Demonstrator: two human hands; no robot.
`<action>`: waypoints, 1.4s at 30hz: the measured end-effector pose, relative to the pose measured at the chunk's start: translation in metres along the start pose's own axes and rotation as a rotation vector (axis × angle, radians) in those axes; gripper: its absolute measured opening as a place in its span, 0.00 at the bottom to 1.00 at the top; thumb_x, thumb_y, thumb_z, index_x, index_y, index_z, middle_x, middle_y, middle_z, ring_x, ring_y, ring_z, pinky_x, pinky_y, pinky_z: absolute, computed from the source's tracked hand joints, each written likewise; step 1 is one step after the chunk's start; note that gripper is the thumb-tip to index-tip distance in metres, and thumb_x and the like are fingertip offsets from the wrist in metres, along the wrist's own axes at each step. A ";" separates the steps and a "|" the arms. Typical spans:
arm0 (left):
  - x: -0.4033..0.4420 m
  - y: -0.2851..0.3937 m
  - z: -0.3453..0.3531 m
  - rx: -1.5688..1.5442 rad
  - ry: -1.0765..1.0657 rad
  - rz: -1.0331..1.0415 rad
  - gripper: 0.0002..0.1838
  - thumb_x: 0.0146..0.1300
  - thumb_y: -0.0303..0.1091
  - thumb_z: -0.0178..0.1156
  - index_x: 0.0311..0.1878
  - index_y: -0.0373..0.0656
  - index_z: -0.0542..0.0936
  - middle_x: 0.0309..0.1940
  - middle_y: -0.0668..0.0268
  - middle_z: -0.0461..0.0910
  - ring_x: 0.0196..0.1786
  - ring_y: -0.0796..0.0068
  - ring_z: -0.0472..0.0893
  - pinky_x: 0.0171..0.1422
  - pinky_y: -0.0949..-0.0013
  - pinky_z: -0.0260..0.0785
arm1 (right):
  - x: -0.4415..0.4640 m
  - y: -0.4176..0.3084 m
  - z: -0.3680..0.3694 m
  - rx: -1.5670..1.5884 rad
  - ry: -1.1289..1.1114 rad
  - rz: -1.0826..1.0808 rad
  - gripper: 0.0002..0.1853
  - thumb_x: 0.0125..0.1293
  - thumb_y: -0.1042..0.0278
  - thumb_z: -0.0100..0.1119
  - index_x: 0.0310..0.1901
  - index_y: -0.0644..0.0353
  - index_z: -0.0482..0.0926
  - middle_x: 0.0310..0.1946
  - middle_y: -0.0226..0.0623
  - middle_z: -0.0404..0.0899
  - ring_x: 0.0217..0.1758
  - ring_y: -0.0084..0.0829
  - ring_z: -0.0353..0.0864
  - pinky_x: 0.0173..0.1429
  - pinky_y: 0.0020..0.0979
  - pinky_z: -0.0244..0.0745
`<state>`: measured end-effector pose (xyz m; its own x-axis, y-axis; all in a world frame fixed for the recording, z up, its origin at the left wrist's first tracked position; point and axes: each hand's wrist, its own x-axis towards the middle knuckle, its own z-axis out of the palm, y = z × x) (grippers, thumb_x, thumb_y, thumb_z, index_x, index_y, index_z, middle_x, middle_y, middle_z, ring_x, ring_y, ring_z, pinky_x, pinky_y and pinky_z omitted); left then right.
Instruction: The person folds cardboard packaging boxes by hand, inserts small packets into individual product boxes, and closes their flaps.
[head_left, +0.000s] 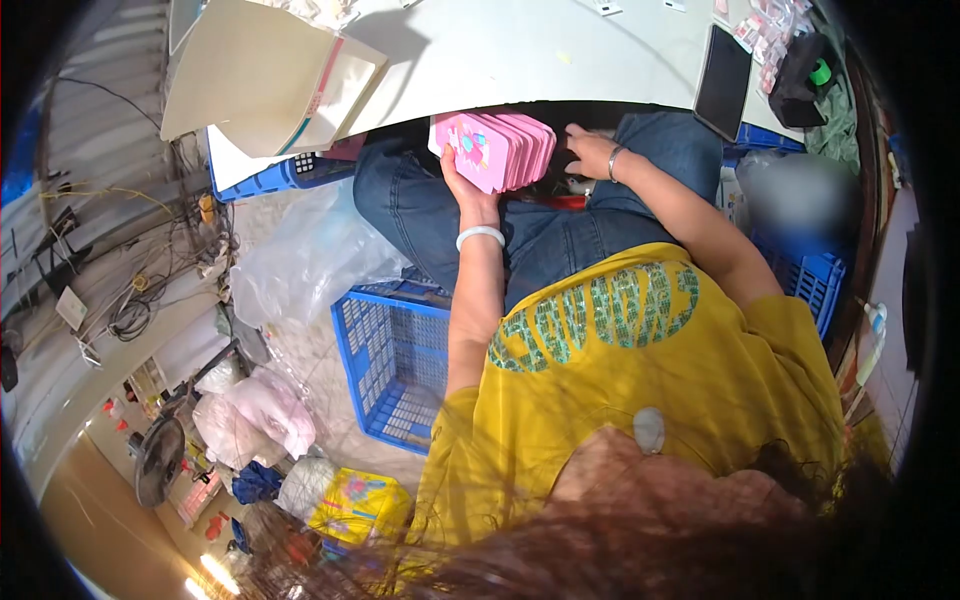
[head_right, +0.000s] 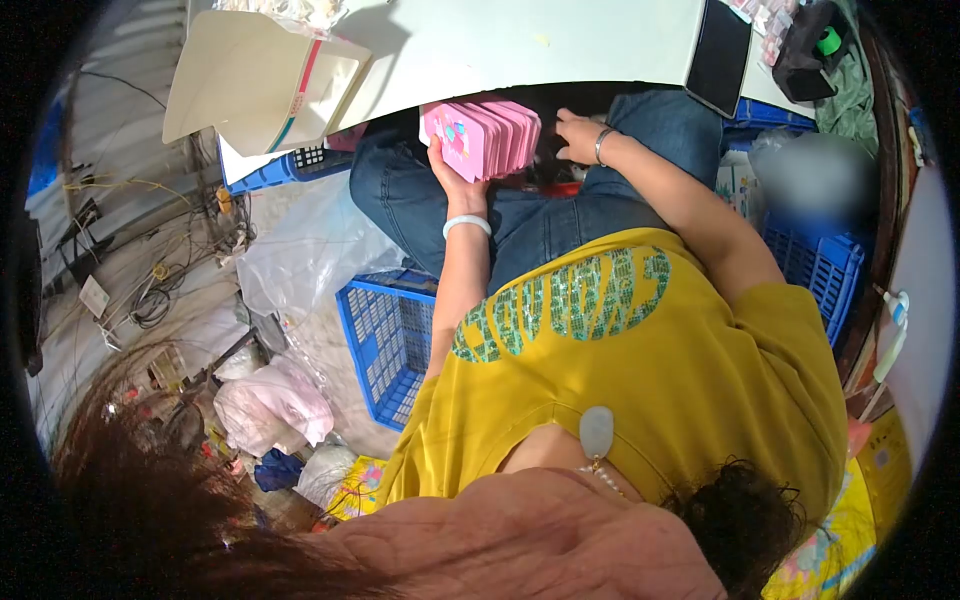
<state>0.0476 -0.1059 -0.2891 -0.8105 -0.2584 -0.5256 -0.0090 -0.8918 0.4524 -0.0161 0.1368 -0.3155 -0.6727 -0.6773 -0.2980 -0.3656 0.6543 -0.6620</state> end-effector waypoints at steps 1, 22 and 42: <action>-0.002 0.000 0.001 0.013 -0.015 -0.007 0.29 0.68 0.53 0.51 0.64 0.43 0.72 0.58 0.59 0.78 0.59 0.57 0.79 0.64 0.53 0.72 | 0.003 -0.004 -0.003 -0.051 -0.103 0.073 0.12 0.58 0.65 0.62 0.40 0.64 0.82 0.54 0.43 0.73 0.61 0.50 0.73 0.63 0.44 0.70; -0.026 -0.004 0.033 0.117 -0.070 -0.191 0.27 0.65 0.43 0.58 0.63 0.39 0.71 0.56 0.56 0.79 0.58 0.57 0.79 0.65 0.54 0.72 | 0.014 -0.045 -0.031 1.629 -0.119 0.225 0.34 0.67 0.51 0.65 0.68 0.61 0.66 0.59 0.40 0.76 0.61 0.27 0.78 0.63 0.30 0.76; -0.028 0.002 0.026 0.172 -0.097 -0.166 0.27 0.69 0.43 0.57 0.66 0.38 0.70 0.60 0.55 0.77 0.62 0.57 0.77 0.69 0.53 0.69 | 0.010 -0.027 -0.035 1.495 -0.061 0.133 0.33 0.59 0.73 0.67 0.67 0.66 0.67 0.58 0.43 0.77 0.59 0.30 0.78 0.65 0.31 0.72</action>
<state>0.0553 -0.0910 -0.2542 -0.8421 -0.0697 -0.5348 -0.2392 -0.8405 0.4861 -0.0354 0.1239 -0.2760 -0.6064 -0.6793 -0.4134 0.6957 -0.2016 -0.6894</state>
